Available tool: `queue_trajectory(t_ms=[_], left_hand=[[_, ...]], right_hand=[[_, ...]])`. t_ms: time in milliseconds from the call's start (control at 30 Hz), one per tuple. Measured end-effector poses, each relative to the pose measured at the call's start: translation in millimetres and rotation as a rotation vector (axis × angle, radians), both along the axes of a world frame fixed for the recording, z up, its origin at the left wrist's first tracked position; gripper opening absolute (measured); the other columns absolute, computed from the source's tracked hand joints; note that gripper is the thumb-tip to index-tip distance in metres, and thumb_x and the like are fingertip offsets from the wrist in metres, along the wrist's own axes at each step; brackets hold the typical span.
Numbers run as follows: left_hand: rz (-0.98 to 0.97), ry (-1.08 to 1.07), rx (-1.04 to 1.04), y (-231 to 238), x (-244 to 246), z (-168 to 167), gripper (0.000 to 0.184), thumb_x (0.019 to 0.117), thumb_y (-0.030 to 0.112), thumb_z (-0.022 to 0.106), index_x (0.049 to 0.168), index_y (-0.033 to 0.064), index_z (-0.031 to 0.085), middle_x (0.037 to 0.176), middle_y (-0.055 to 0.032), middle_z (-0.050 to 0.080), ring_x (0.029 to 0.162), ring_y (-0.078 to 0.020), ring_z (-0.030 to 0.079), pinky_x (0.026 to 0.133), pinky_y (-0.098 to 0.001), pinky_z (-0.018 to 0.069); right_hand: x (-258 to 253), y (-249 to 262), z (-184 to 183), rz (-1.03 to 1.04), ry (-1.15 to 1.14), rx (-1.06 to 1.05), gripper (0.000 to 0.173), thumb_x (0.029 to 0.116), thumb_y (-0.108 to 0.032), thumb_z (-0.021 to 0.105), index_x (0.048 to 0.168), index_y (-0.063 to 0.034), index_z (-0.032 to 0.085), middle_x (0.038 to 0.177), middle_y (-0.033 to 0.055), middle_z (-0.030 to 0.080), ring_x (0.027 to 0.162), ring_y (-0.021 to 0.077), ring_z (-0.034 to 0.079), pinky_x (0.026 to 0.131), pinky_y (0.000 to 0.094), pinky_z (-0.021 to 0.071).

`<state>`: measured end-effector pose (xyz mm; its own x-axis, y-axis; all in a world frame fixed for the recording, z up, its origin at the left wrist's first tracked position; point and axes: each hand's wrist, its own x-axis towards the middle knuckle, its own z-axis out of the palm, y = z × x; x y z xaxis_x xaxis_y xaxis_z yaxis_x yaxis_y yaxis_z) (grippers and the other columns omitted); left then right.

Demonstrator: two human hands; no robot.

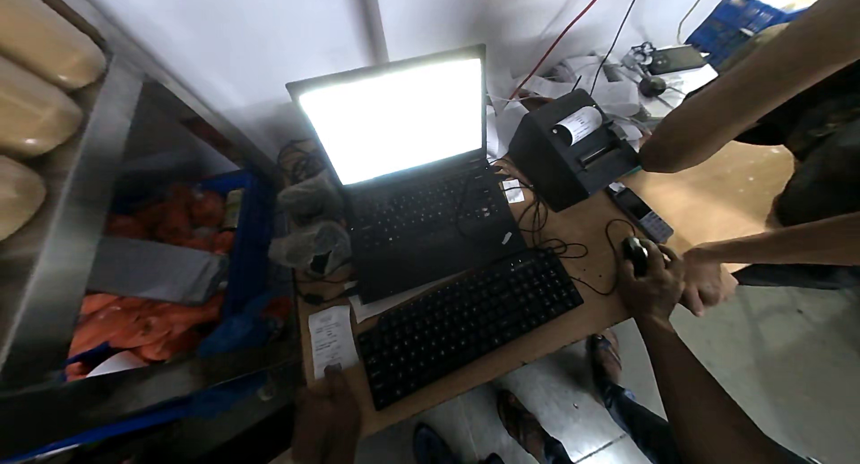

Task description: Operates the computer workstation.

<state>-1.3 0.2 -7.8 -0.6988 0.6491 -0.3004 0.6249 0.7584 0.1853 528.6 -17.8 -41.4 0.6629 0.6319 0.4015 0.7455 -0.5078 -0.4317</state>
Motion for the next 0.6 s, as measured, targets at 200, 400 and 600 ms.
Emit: queue_trajectory(t_ms=[200, 400, 600], left_hand=[[-0.020, -0.009, -0.003, 0.6, 0.1, 2.9, 0.074, 0.1070, 0.055, 0.039, 0.151, -0.0038, 0.042, 0.132, -0.0278, 0.065, 0.122, -0.0419, 0.065, 0.101, -0.0590, 0.0516], [-0.024, -0.005, 0.004, 0.6, 1.7, 2.2, 0.073, 0.1073, 0.054, 0.039, 0.150, -0.0053, 0.043, 0.133, -0.0278, 0.064, 0.123, -0.0405, 0.064, 0.103, -0.0577, 0.0508], [-0.018, -0.010, -0.012, -0.3, 1.1, 4.5, 0.073, 0.1073, 0.055, 0.037, 0.149, -0.0039, 0.045, 0.131, -0.0278, 0.065, 0.122, -0.0416, 0.065, 0.101, -0.0595, 0.0510]], right_hand=[[1.2, -1.5, -0.7, 0.016, 0.000, 0.007, 0.050, 0.0915, -0.025, 0.063, 0.136, -0.0009, 0.061, 0.142, 0.0337, 0.051, 0.129, 0.0558, 0.050, 0.104, 0.0715, 0.0386], [5.7, -1.7, -7.0, 0.024, -0.042, 0.009, 0.041, 0.0925, -0.022, 0.063, 0.128, -0.0013, 0.068, 0.141, 0.0326, 0.054, 0.129, 0.0543, 0.052, 0.103, 0.0698, 0.0410], [0.0, -1.6, -0.7, 0.008, -0.002, -0.009, 0.048, 0.0920, -0.022, 0.065, 0.136, -0.0035, 0.063, 0.145, 0.0327, 0.050, 0.130, 0.0559, 0.050, 0.100, 0.0748, 0.0395]])
